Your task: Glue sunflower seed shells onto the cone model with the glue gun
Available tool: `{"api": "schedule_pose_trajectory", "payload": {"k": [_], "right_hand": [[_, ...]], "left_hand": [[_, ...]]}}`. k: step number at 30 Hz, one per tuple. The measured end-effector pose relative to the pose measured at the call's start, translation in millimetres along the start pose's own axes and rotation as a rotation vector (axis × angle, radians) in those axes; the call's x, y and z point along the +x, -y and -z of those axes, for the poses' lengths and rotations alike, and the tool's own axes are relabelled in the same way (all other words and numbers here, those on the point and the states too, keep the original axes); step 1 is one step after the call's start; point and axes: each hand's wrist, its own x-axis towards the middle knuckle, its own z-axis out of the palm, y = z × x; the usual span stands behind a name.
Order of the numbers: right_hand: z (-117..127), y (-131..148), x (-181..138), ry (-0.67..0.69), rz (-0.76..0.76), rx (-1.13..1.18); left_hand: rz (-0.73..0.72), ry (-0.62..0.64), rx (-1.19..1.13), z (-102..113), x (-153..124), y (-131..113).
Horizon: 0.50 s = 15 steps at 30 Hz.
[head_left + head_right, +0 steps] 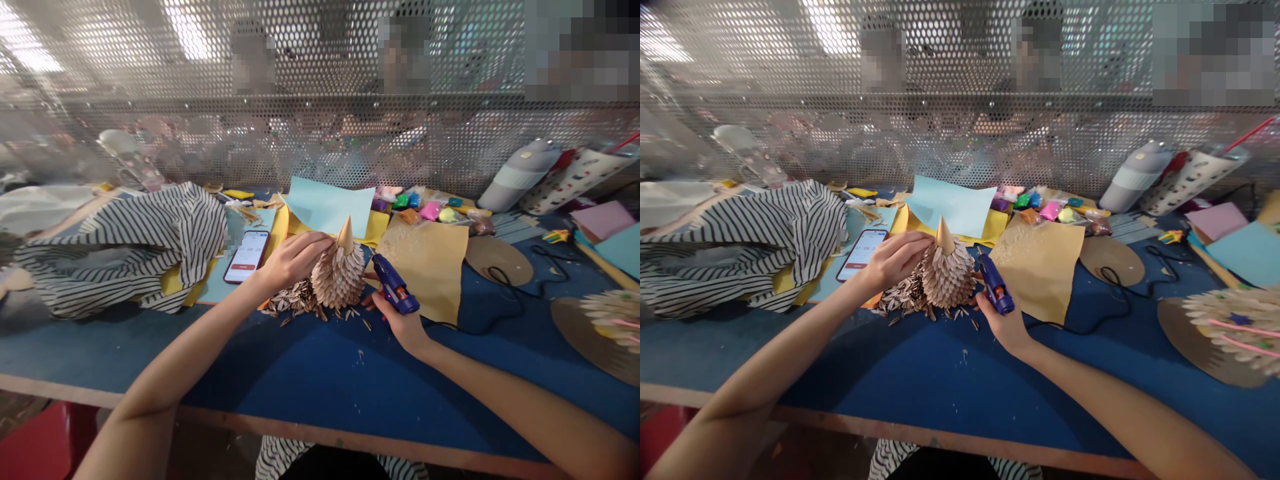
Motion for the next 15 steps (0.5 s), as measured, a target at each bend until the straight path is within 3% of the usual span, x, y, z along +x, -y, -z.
{"api": "schedule_pose_trajectory", "payload": {"k": [5, 10, 15], "right_hand": [[0, -3, 0, 0.008, -0.005, 0.037], [1, -4, 0, 0.053, 0.028, 0.039], [1, -3, 0, 0.071, 0.04, 0.034]], "left_hand": [[0.023, 0.007, -0.006, 2, 1, -1], [0.012, -0.094, 0.008, 4, 3, -6], [-0.015, -0.106, -0.008, 2, 7, -16]]}}
